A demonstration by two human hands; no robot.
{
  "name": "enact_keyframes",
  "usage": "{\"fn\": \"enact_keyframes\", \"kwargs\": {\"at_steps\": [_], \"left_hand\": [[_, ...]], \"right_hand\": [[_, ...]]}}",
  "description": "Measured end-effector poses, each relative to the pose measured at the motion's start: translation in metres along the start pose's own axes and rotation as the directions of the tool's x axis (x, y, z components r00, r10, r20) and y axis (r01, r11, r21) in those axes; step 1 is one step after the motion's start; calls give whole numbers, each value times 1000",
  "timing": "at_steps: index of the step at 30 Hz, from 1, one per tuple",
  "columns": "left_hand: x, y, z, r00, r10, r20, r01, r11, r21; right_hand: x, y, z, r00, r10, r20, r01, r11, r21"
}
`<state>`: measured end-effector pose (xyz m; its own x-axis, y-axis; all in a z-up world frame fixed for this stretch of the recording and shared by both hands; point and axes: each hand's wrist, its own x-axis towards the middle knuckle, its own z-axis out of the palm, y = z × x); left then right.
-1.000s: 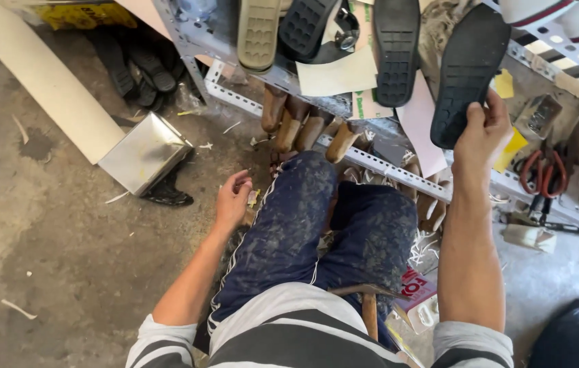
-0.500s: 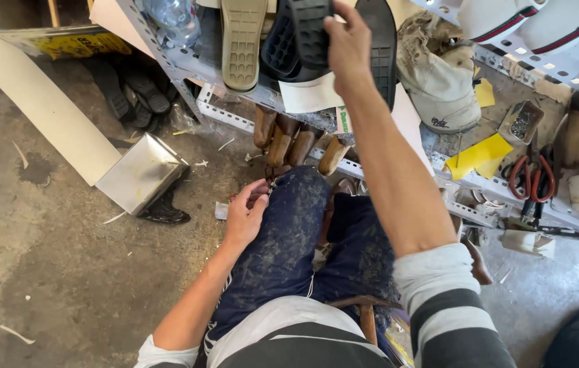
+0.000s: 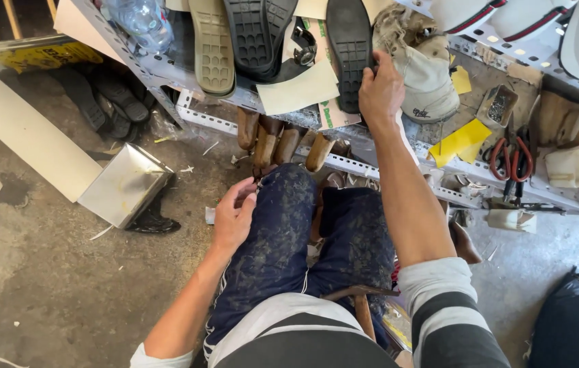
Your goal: A person is seen assembling and finishing a shoe, involving trimming leather, hammering the sole, and stitching components together.
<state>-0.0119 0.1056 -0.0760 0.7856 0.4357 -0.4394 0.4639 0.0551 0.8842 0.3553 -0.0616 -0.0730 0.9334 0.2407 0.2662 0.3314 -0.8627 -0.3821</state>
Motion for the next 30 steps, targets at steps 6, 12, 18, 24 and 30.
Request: {"fn": "enact_keyframes", "kwargs": {"at_steps": [6, 12, 18, 24, 30], "left_hand": [[-3, 58, 31, 944, 330, -20, -325, 915, -239], [3, 103, 74, 939, 292, 182, 72, 349, -934], [-18, 90, 102, 884, 75, 462, 432, 250, -867], [-48, 100, 115, 843, 148, 517, 493, 174, -853], [-52, 102, 139, 903, 86, 420, 369, 344, -863]], "right_hand": [[-72, -13, -93, 998, -2, -60, 26, 919, 394], [-240, -43, -159, 932, 145, 333, -344, 650, 678], [-222, 42, -201, 924, -190, 333, -135, 652, 746], [-108, 301, -206, 880, 475, -14, -467, 871, 151], [-40, 413, -177, 895, 428, -125, -442, 889, -122]]}}
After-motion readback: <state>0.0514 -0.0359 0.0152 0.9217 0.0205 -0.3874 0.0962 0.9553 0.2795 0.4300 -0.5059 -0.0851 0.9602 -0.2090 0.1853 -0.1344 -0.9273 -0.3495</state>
